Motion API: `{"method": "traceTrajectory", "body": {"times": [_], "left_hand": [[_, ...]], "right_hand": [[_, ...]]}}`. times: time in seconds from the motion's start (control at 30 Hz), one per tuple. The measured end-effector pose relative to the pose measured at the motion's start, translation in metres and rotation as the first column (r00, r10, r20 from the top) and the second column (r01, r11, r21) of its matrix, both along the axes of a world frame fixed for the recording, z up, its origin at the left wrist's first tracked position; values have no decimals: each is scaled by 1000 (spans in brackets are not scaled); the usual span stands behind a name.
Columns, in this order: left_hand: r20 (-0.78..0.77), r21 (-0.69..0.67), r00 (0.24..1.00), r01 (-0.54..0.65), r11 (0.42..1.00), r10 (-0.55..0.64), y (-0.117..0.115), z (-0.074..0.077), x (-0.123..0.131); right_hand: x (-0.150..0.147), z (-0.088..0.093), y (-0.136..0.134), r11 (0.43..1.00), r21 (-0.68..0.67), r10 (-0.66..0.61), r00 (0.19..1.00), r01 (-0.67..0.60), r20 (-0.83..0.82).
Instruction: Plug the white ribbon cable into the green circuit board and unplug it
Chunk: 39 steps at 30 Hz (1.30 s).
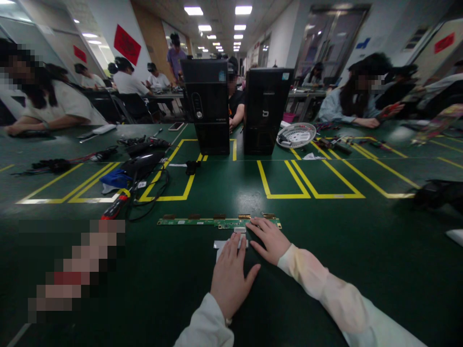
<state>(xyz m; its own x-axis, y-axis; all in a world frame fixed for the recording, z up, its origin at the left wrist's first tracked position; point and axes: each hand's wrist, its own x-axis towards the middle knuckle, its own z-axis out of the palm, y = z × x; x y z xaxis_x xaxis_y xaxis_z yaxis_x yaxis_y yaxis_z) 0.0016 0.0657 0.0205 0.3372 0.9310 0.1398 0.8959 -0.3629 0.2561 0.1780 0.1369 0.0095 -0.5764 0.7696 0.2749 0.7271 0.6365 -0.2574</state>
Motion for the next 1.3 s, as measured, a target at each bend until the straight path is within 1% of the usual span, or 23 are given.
{"method": "traceTrajectory", "body": {"times": [0.23, 0.5, 0.77, 0.87, 1.03, 1.13, 1.3], "left_hand": [[5, 2, 1000, -11, 1000, 11, 1, 0, 2], [-9, -6, 1000, 20, 1000, -20, 3, -1, -4], [-14, -34, 1000, 18, 999, -18, 6, 4, -2], [-19, -51, 999, 43, 998, -44, 10, 6, -6], [-19, -103, 992, 123, 987, -125, 17, 10, -19], [-27, -122, 989, 141, 983, -145, 20, 11, -23], [-4, -79, 989, 149, 986, -150, 20, 8, -23]], "right_hand": [[0, 0, 0, 1000, -1, 3, 1000, -3, -7], [-1, 1, 0, 1000, -3, 2, 1000, -2, -18], [-1, 3, 0, 1000, -10, -6, 1000, 6, -6], [0, 3, 0, 1000, -18, -10, 1000, 10, 1], [1, 2, 1, 1000, -27, -4, 1000, 4, 6], [1, 2, 1, 1000, -30, -6, 1000, 6, 7], [0, 2, 1, 999, -35, -8, 1000, 8, 8]]}}
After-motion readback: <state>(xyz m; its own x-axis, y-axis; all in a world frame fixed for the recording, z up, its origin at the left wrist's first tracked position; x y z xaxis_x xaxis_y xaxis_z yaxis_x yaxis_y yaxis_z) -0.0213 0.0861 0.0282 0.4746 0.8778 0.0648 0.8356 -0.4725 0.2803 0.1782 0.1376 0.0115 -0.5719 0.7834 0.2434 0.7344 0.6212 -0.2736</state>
